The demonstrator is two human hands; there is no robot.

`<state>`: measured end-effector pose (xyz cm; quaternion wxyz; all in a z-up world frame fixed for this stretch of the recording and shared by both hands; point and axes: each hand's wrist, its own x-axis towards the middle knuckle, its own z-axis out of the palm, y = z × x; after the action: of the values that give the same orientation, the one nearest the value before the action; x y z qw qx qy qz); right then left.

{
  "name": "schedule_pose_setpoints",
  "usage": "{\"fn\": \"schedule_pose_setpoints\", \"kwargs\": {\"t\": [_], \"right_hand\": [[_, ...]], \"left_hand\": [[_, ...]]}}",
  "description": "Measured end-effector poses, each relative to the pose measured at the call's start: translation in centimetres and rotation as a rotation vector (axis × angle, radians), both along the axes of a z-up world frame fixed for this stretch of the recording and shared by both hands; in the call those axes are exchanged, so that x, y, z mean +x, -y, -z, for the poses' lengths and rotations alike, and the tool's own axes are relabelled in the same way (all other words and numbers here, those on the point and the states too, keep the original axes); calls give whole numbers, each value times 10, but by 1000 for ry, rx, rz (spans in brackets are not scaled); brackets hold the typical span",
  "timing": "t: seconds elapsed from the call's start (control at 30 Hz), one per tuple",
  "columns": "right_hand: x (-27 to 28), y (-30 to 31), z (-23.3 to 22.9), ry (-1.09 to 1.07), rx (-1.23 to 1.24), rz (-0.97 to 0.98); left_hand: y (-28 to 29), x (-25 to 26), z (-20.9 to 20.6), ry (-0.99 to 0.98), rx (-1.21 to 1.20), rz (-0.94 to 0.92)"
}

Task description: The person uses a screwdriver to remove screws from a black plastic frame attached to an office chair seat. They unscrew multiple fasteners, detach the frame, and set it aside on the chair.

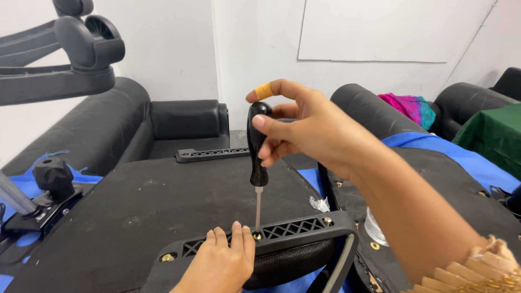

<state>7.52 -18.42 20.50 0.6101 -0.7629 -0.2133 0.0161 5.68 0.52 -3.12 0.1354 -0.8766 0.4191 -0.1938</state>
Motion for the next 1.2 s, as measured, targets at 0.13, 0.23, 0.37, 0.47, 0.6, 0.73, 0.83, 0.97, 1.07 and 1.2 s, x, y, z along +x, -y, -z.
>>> {"fn": "schedule_pose_setpoints", "kwargs": {"t": [0.13,0.23,0.37,0.47,0.6,0.73,0.83,0.97,1.07,1.2], "right_hand": [[-1,7,-5,-26,-110,104],[1,2,-3,7,-254,317],[0,5,3,-13,-74,233],[0,13,4,6,52,-35],[5,14,5,5,6,10],[12,5,5,-25,-220,366],[14,4,7,-52,-168,352],[20,14,5,-131,4,97],[21,18,5,-77,27,-11],[21,12,5,-35,-280,305]], "left_hand": [[1,-5,-12,-81,3,1],[3,-5,-16,-82,-8,0],[3,-4,-14,-26,-26,8],[1,-6,-9,-6,-51,2],[-1,-2,-2,-24,6,-3],[-1,2,8,181,-80,23],[-2,3,14,268,-125,52],[-2,3,13,219,-146,38],[-1,1,12,230,-155,24],[-2,1,11,209,-169,12]]}}
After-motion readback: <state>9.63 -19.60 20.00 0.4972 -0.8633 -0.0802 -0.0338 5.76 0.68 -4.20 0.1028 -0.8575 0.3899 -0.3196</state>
